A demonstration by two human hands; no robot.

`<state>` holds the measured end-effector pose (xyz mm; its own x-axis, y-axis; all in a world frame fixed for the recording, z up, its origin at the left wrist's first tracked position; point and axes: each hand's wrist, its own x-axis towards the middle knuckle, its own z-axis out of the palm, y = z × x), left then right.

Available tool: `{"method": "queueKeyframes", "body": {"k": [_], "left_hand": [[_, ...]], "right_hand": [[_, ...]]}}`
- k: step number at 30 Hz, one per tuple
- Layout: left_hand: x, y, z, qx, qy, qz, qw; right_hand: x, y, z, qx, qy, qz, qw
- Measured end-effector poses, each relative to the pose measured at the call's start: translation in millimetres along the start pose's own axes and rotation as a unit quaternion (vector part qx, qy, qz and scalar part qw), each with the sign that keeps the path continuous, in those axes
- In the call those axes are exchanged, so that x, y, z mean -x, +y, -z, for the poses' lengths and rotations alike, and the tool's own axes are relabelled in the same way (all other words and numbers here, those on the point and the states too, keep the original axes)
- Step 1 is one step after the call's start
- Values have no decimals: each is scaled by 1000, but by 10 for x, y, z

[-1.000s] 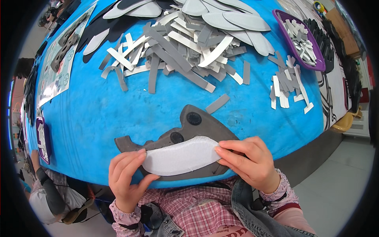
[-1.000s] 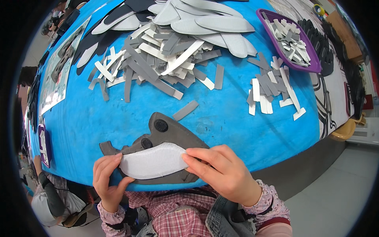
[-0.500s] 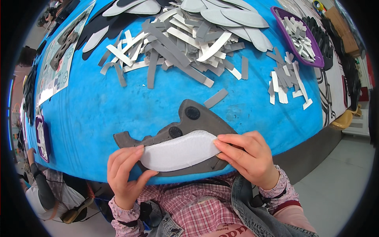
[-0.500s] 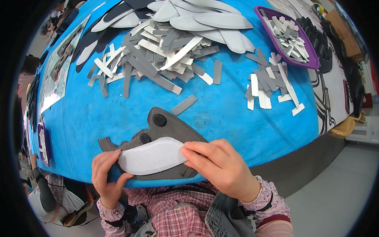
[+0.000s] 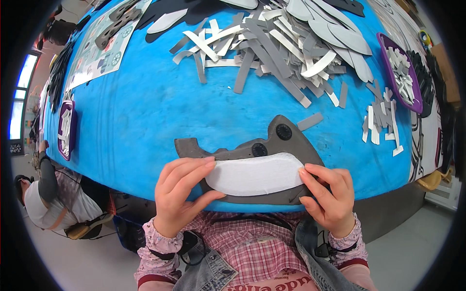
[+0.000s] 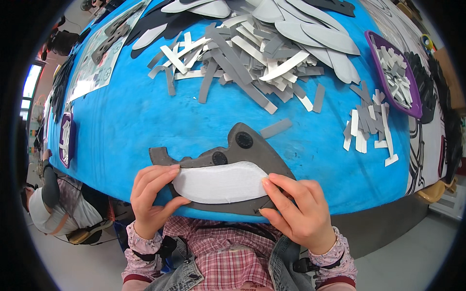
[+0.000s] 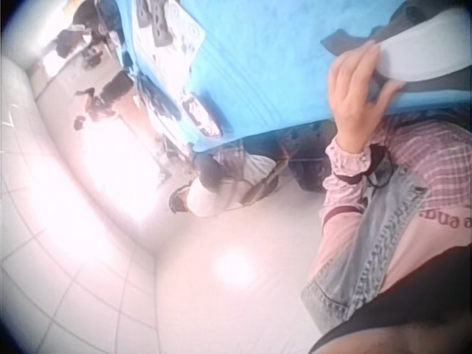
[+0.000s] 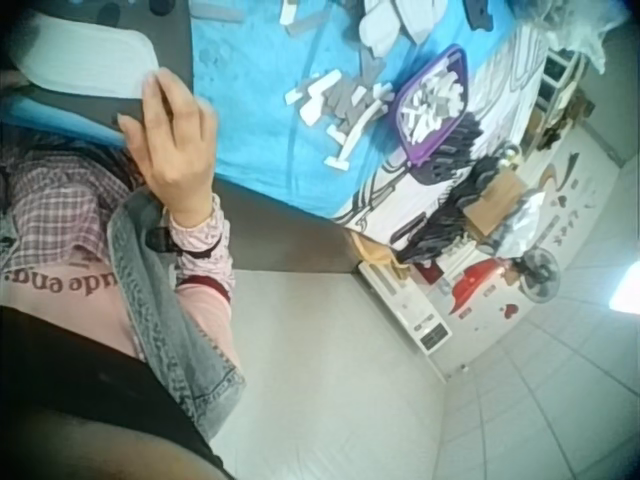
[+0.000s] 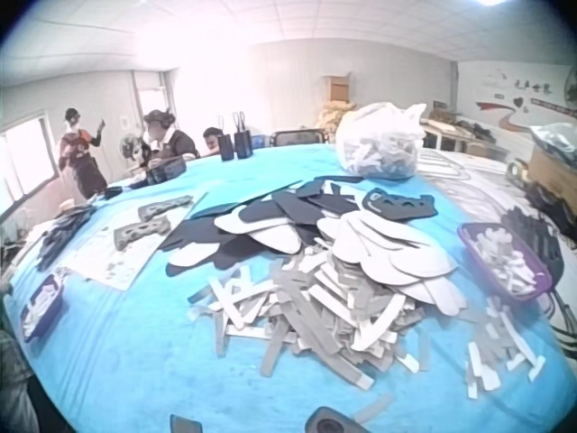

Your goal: The recorder is assembling shoe upper components by placing material pieces onto a larger base component and aligning them.

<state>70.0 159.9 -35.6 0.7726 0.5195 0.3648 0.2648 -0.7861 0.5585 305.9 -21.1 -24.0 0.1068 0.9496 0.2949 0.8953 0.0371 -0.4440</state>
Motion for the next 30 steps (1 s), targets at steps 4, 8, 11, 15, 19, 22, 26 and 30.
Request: {"method": "queueKeyframes", "body": {"k": [4, 8, 11, 15, 19, 22, 26, 30], "left_hand": [[13, -5, 14, -8, -12, -7, 1000], [17, -8, 5, 2, -6, 4, 1000], [4, -1, 4, -3, -2, 2, 1000], [-11, 2, -5, -8, 1, 1, 1000], [-8, 4, 1, -6, 4, 5, 1000], [0, -1, -7, -8, 5, 6, 1000], [1, 11, -1, -11, 6, 6, 1000], [7, 1, -9, -8, 3, 8, 1000]], "right_hand": [[10, 4, 5, -2, -1, -1, 1000], [13, 3, 2, -5, -3, -1, 1000], [23, 13, -3, -5, -1, -1, 1000], [24, 29, -4, -5, 2, 0, 1000], [13, 23, 3, -10, 3, -1, 1000], [11, 23, 4, -11, 2, -2, 1000], [35, 45, -49, -4, 26, -2, 1000], [14, 23, 4, -13, 6, -1, 1000]]}}
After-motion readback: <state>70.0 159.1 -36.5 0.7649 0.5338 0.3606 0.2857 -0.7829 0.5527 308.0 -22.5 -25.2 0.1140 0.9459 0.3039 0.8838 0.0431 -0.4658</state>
